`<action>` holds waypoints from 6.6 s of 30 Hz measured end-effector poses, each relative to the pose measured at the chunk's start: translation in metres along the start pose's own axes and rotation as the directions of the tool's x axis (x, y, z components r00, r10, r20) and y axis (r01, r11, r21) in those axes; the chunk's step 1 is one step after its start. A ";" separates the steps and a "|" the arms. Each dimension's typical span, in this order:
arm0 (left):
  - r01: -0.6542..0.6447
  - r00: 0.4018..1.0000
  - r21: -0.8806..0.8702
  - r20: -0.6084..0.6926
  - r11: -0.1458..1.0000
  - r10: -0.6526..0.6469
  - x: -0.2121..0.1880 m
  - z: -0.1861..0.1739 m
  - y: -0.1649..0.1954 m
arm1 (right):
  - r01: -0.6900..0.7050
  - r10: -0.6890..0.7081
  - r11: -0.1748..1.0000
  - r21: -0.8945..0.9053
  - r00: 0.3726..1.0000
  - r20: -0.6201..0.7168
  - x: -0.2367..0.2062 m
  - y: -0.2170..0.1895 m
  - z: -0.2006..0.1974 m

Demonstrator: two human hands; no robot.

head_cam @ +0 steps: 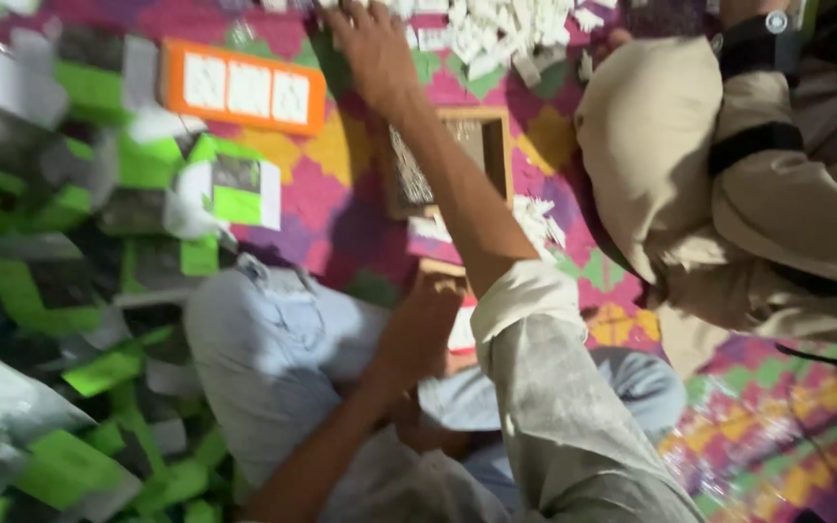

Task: The person sits on a mat and assembles white electrical switch modules into a red plastic plate. They pick up individual modules and screws from a wooden tray, insert the modules into the plate, and secure them by hand.

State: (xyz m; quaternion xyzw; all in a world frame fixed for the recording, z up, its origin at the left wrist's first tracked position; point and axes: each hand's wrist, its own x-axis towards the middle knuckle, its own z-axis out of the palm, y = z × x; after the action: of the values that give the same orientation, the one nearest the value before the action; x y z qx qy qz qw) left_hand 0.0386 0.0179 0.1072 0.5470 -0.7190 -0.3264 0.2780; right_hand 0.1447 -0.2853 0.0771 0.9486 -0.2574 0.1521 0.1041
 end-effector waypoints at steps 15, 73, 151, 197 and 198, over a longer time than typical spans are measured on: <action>0.054 0.966 -0.038 -0.250 0.998 -0.062 -0.004 0.024 -0.004 | -0.411 0.673 -0.054 0.910 0.658 0.337 -0.204 0.016 -0.122; 0.117 0.978 0.246 -0.199 0.962 -0.068 -0.012 0.016 0.011 | -0.245 0.159 0.923 0.297 0.945 0.286 -0.164 -0.011 -0.068; 0.033 0.969 0.298 -0.242 0.954 0.042 -0.015 0.027 0.011 | -0.600 0.579 0.578 0.552 0.779 0.241 -0.353 -0.046 -0.208; -0.266 0.837 -0.910 -0.054 -0.318 -0.545 -0.025 -0.032 -0.020 | -0.574 0.585 0.809 -0.126 0.765 0.270 -0.210 0.038 -0.078; -0.268 0.839 -0.909 -0.056 -0.320 -0.542 -0.025 -0.032 -0.019 | -0.584 0.603 0.797 -0.154 0.748 0.277 -0.210 0.037 -0.077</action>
State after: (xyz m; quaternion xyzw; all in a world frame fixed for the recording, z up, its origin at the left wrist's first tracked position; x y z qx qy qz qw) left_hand 0.0804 0.0335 0.1112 0.2407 0.0251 -0.6463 0.7237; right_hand -0.0651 -0.1993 0.0815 0.8258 -0.5626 0.0178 0.0355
